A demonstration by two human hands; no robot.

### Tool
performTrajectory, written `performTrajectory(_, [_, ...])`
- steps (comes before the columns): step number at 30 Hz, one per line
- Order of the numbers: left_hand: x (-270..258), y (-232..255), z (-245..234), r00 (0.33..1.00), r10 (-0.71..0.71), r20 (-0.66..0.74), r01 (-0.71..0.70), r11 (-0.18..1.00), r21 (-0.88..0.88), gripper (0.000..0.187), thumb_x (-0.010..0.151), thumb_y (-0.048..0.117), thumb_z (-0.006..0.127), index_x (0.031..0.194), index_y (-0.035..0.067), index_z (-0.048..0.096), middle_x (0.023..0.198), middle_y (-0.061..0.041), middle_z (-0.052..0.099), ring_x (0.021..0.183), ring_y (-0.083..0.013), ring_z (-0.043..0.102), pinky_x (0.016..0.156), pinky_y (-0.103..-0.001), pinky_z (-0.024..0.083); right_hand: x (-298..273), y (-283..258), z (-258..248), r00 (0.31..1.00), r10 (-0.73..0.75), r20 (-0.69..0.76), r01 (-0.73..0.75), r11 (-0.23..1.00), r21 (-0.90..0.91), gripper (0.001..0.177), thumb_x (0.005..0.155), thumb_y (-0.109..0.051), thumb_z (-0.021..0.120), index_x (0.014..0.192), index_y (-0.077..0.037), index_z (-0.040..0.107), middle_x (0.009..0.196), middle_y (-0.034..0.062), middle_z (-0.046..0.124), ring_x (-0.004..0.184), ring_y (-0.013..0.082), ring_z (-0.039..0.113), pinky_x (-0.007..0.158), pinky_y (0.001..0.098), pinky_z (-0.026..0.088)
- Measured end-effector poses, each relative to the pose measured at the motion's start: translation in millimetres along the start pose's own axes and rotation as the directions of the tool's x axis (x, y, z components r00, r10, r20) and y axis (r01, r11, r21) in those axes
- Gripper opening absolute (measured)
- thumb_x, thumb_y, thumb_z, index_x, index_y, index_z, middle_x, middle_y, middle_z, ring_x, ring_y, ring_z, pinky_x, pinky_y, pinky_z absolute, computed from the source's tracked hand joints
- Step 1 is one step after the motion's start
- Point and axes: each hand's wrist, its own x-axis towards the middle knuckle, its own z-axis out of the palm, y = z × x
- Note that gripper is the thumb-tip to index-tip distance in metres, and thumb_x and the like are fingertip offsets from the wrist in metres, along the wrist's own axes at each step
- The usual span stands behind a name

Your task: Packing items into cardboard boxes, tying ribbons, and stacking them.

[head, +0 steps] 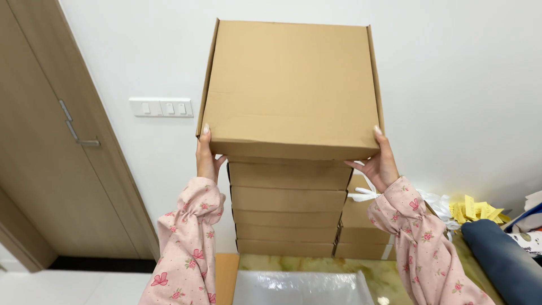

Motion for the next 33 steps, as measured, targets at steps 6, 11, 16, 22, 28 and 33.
performTrajectory(6, [90.0,-15.2,-3.4,0.945,0.327,-0.021,-0.283,0.846,0.451,0.075,0.098,0.071,0.052,0.155,0.022,0.044,0.155,-0.01,0.04,0.146,-0.0338,0.036,0.121,-0.053,0.03,37.2,3.0,14.7,0.939,-0.345,0.002,0.337,0.916,-0.219,0.075,0.103,-0.05,0.058,0.158,-0.014,0.024,0.159,0.0215,0.027,0.141,0.0506,0.036,0.107,0.0682,0.04])
performTrajectory(11, [105.2,12.1,21.1,0.934,0.346,0.088,-0.344,0.807,0.48,0.075,0.097,0.066,0.059,0.151,0.015,0.048,0.152,-0.011,0.05,0.144,-0.0298,0.042,0.12,-0.045,0.036,80.1,1.9,-3.2,0.879,-0.477,-0.003,0.359,0.666,-0.654,0.064,0.103,-0.052,0.061,0.154,-0.016,0.044,0.151,0.0105,0.044,0.141,0.0293,0.041,0.113,0.05,0.036])
performTrajectory(16, [131.4,-12.3,18.9,0.937,0.327,0.124,-0.344,0.8,0.491,0.073,0.098,0.065,0.057,0.15,0.014,0.049,0.152,-0.012,0.051,0.144,-0.0295,0.042,0.12,-0.045,0.035,111.0,13.4,-3.7,0.911,-0.412,0.005,0.324,0.709,-0.626,0.063,0.107,-0.05,0.052,0.156,-0.012,0.04,0.152,0.018,0.046,0.143,0.035,0.04,0.115,0.0535,0.035])
performTrajectory(22, [145.5,-27.9,21.2,0.948,0.304,0.093,-0.314,0.852,0.42,0.07,0.1,0.061,0.056,0.152,0.014,0.047,0.153,-0.011,0.05,0.144,-0.0288,0.042,0.118,-0.046,0.038,123.8,18.4,4.9,0.919,-0.395,-0.015,0.306,0.735,-0.605,0.059,0.105,-0.047,0.058,0.151,-0.012,0.048,0.138,0.015,0.058,0.13,0.0284,0.053,0.108,0.0503,0.043])
performTrajectory(28, [219.8,-99.1,-18.0,0.941,0.323,0.101,-0.333,0.833,0.441,0.07,0.105,0.062,0.047,0.155,0.013,0.043,0.154,-0.012,0.048,0.144,-0.0297,0.041,0.118,-0.047,0.037,131.8,37.3,1.8,0.856,-0.516,-0.011,0.425,0.716,-0.553,0.056,0.108,-0.047,0.048,0.151,-0.012,0.042,0.145,0.0145,0.051,0.137,0.0288,0.045,0.115,0.0527,0.035])
performTrajectory(33, [230.4,-110.2,-23.2,0.934,0.343,0.101,-0.346,0.797,0.495,0.069,0.107,0.062,0.042,0.155,0.012,0.043,0.155,-0.013,0.047,0.145,-0.0303,0.04,0.118,-0.048,0.037,188.1,79.7,-52.4,0.813,-0.58,-0.056,0.47,0.71,-0.525,0.053,0.113,-0.049,0.037,0.151,-0.013,0.038,0.149,0.0119,0.044,0.144,0.0279,0.036,0.122,0.0521,0.024])
